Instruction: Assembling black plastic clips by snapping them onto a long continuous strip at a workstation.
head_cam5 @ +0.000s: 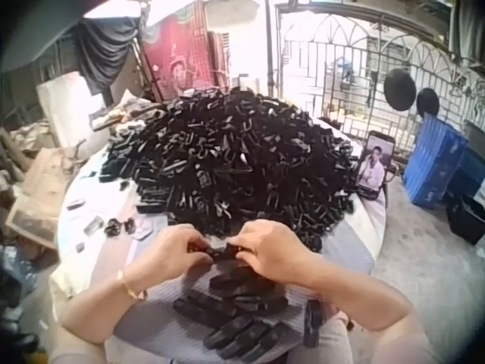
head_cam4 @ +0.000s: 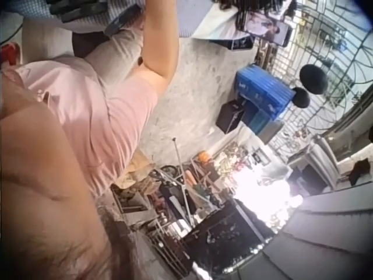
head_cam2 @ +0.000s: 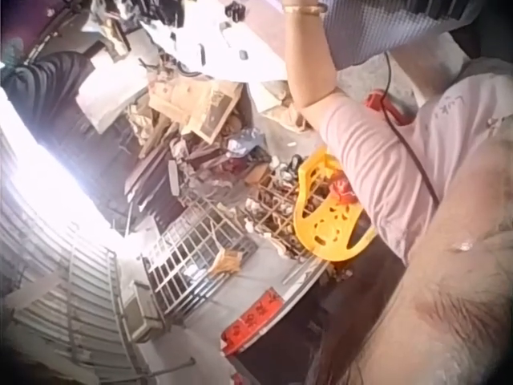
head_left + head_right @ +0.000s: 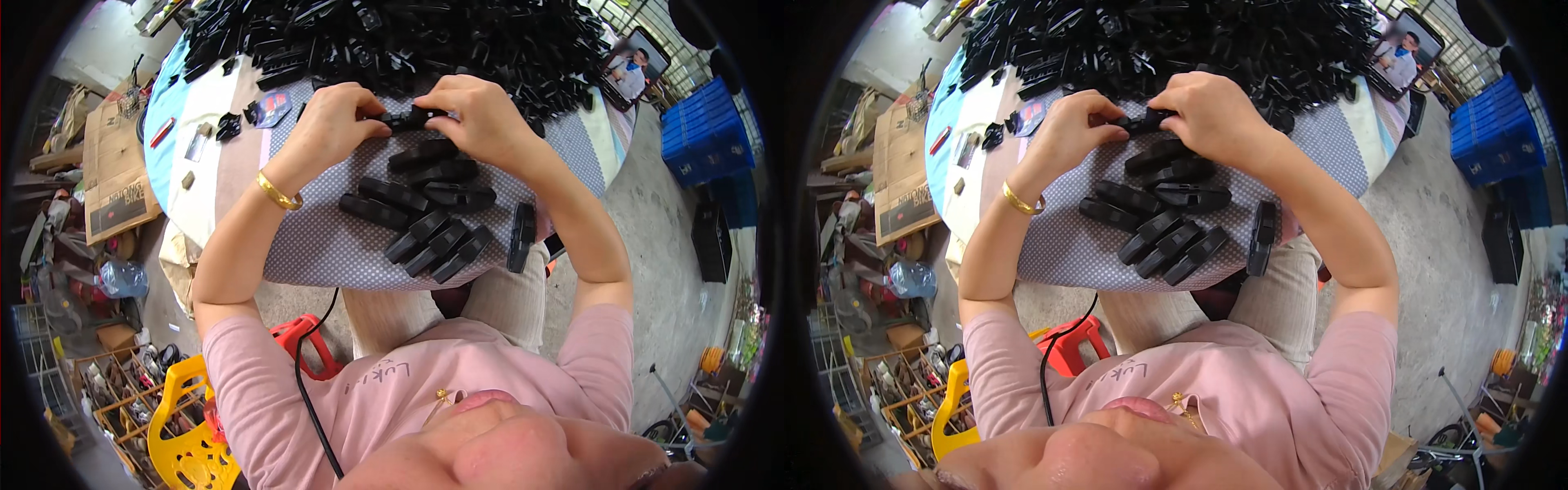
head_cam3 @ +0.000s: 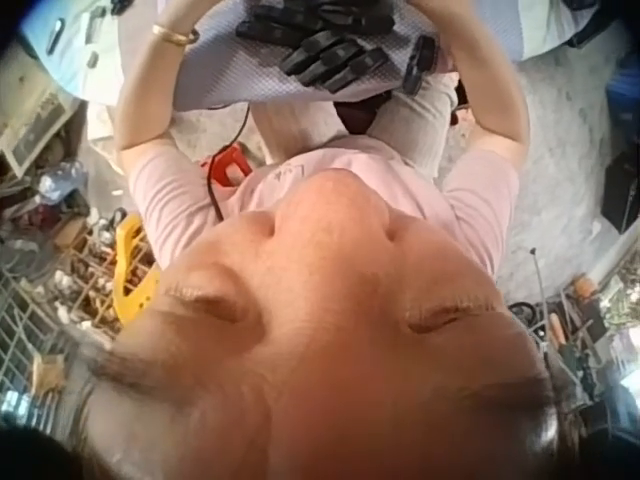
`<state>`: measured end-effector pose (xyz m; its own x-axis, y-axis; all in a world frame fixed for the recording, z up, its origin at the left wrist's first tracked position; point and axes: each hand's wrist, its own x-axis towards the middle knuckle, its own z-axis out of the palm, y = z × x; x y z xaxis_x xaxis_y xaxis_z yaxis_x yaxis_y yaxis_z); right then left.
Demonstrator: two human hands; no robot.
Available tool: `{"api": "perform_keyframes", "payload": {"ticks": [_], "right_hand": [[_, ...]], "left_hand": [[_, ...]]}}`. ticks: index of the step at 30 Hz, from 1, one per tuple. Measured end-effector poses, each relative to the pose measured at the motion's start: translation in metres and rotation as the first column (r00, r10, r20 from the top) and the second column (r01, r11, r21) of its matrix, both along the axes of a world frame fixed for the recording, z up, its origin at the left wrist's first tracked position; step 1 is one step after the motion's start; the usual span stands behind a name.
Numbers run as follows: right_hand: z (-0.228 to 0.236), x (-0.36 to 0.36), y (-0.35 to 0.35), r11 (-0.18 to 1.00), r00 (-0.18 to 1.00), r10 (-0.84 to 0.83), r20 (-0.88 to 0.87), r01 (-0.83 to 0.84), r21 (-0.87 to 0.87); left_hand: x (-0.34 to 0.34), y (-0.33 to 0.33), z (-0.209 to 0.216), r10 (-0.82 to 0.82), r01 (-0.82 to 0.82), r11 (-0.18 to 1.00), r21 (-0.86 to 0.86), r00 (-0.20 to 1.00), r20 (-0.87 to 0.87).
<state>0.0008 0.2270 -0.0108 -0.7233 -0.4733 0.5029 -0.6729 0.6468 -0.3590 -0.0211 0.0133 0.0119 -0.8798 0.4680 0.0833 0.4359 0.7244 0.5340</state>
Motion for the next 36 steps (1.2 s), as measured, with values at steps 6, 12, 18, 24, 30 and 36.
{"api": "perform_keyframes", "payload": {"ticks": [6, 12, 18, 24, 30, 36], "right_hand": [[-0.004, -0.009, -0.003, 0.998, 0.998, 0.055, -0.015, -0.055, -0.018], [-0.006, -0.014, -0.014, 0.990, 0.990, 0.142, -0.021, -0.142, -0.010], [0.003, -0.010, -0.002, 0.981, 0.975, 0.176, 0.136, -0.163, -0.103], [0.002, -0.023, 0.002, 0.986, 0.929, -0.160, -0.334, 0.165, -0.014], [-0.017, -0.031, -0.013, 0.942, 0.926, -0.146, -0.349, 0.238, 0.238], [-0.017, -0.030, -0.015, 0.942, 0.943, -0.099, -0.319, 0.192, 0.274]], "left_hand": [[-0.008, -0.007, -0.008, -0.056, 0.056, 0.996, 0.070, 0.998, 0.004], [-0.012, -0.004, -0.017, -0.156, 0.160, 0.975, 0.152, 0.987, -0.039], [-0.015, -0.007, -0.001, -0.333, 0.310, 0.939, 0.147, 0.926, 0.176], [-0.077, -0.045, -0.028, 0.239, -0.192, 0.971, 0.145, 0.829, -0.506], [-0.107, -0.048, -0.032, 0.349, -0.408, 0.909, -0.087, 0.859, -0.374], [-0.092, -0.050, -0.014, 0.450, -0.472, 0.882, 0.003, 0.840, -0.303]]}}
